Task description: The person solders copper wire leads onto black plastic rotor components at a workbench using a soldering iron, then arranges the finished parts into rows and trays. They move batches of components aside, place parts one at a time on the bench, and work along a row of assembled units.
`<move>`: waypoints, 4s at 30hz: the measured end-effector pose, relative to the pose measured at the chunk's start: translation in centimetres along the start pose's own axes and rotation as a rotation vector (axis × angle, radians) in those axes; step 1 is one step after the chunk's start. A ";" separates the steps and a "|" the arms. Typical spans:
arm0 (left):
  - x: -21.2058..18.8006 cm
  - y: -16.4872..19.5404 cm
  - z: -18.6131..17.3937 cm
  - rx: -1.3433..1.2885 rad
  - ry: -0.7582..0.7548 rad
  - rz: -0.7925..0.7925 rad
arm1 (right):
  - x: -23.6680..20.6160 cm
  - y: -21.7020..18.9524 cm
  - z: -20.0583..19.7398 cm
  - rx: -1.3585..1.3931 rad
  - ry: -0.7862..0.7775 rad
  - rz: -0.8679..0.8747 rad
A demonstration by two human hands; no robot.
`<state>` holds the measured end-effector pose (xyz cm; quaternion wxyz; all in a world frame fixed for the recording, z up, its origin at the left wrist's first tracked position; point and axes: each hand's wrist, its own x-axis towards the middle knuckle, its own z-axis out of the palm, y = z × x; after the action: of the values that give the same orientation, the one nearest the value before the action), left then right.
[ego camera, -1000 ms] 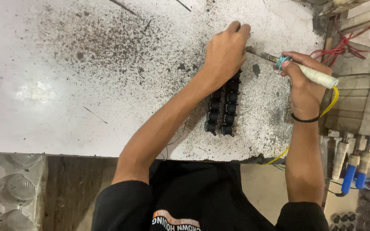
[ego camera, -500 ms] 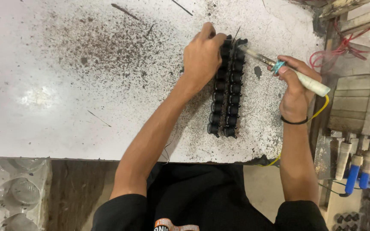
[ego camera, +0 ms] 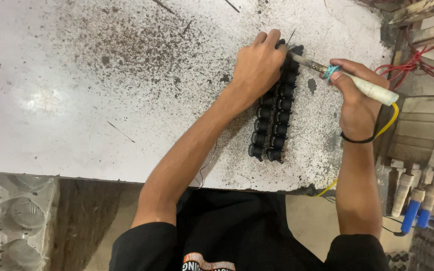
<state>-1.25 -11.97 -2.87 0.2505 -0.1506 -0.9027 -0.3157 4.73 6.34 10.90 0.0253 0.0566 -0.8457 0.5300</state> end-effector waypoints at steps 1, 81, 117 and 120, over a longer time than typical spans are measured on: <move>0.0 -0.1 0.4 0.011 -0.002 0.007 | 0.1 -0.3 0.0 -0.016 -0.007 -0.011; -3.3 1.9 -4.3 -0.177 -0.198 -0.078 | -5.0 -1.0 0.0 -0.094 0.009 0.009; -5.2 3.4 -5.2 -0.095 -0.214 0.009 | -7.1 -2.1 -0.4 -0.167 -0.040 0.012; -5.4 3.0 -5.2 -0.304 -0.185 -0.125 | -7.2 -1.6 -0.4 -0.122 -0.015 0.054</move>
<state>6.31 -13.69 -0.86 0.1209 -0.1589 -0.8713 -0.4483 12.02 6.51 11.74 0.0081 0.0364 -0.8779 0.4774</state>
